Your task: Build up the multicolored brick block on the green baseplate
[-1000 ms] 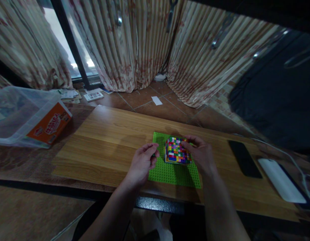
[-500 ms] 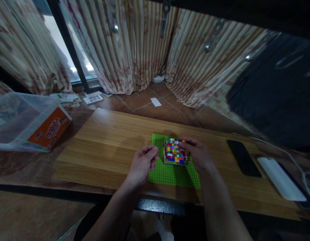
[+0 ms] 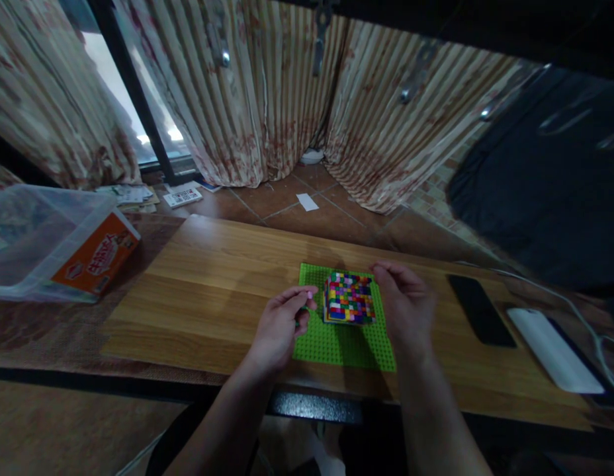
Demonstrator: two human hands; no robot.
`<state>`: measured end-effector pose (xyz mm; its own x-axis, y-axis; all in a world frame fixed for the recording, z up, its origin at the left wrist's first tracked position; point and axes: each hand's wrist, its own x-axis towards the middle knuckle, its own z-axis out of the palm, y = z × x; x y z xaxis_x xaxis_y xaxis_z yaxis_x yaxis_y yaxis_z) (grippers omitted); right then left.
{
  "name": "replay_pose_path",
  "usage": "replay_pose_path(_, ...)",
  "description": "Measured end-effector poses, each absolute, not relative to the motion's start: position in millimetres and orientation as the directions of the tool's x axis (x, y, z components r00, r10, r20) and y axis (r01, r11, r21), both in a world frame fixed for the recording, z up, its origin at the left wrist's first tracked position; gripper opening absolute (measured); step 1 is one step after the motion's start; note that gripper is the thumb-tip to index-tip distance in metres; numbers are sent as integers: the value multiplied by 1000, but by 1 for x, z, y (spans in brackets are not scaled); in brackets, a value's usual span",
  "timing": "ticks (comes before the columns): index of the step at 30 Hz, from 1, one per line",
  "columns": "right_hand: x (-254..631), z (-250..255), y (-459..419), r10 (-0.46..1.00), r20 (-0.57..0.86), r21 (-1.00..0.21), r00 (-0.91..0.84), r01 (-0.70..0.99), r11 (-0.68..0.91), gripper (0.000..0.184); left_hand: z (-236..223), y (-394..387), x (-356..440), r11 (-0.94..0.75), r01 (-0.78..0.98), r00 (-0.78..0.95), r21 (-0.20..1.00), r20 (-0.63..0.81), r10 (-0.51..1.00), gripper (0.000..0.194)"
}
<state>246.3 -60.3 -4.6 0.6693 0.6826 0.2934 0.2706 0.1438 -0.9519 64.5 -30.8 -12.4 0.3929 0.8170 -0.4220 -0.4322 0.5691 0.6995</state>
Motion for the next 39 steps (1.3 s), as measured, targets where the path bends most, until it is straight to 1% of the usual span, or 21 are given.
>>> replay_pose_path(2, 234, 0, -64, 752, 336, -924, 567, 352, 147, 12, -11, -31, 64, 572, -446, 407, 688, -413, 815, 26)
replay_pose_path(5, 220, 4, -69, 864, 409, -842, 295, 487, 232, 11, -9, -32, 63, 581, -462, 436, 670, -399, 807, 26)
replay_pose_path(7, 213, 6, -70, 888, 441, -767, 128, 568, 299, 15, -8, -32, 63, 595, -469, 464, 653, -391, 795, 25)
replay_pose_path(9, 210, 6, -70, 895, 444, -713, 40, 621, 326, 18, -8, -31, 63, 604, -483, 488, 634, -377, 787, 26)
replay_pose_path(12, 209, 6, -68, 902, 431, -679, -5, 657, 328, 21, -7, -32, 63, 612, -496, 510, 616, -364, 780, 28)
replay_pose_path(19, 212, -1, -68, 909, 416, -675, -14, 665, 319, 23, -4, -32, 60, 634, -511, 551, 580, -346, 760, 25)
replay_pose_path(25, 211, 2, -69, 924, 378, -652, -63, 691, 314, 26, -7, -31, 61, 640, -525, 562, 562, -336, 756, 21)
replay_pose_path(30, 209, 5, -70, 923, 382, -660, -57, 682, 315, 20, -6, -34, 60, 659, -516, 574, 547, -350, 740, 20)
replay_pose_path(32, 216, 6, -71, 913, 408, -680, 1, 668, 303, 16, -5, -34, 61, 666, -510, 556, 544, -382, 738, 18)
replay_pose_path(35, 237, 8, -72, 854, 476, -700, 209, 678, 225, 12, -4, -30, 61, 670, -538, 456, 512, -491, 742, 14)
replay_pose_path(37, 254, 8, -73, 784, 516, -694, 345, 706, 146, 14, -4, -26, 61, 678, -588, 399, 441, -571, 717, 13)
replay_pose_path(39, 267, 6, -75, 762, 510, -670, 400, 740, 60, 17, -4, -22, 60, 684, -633, 386, 362, -619, 685, 14)
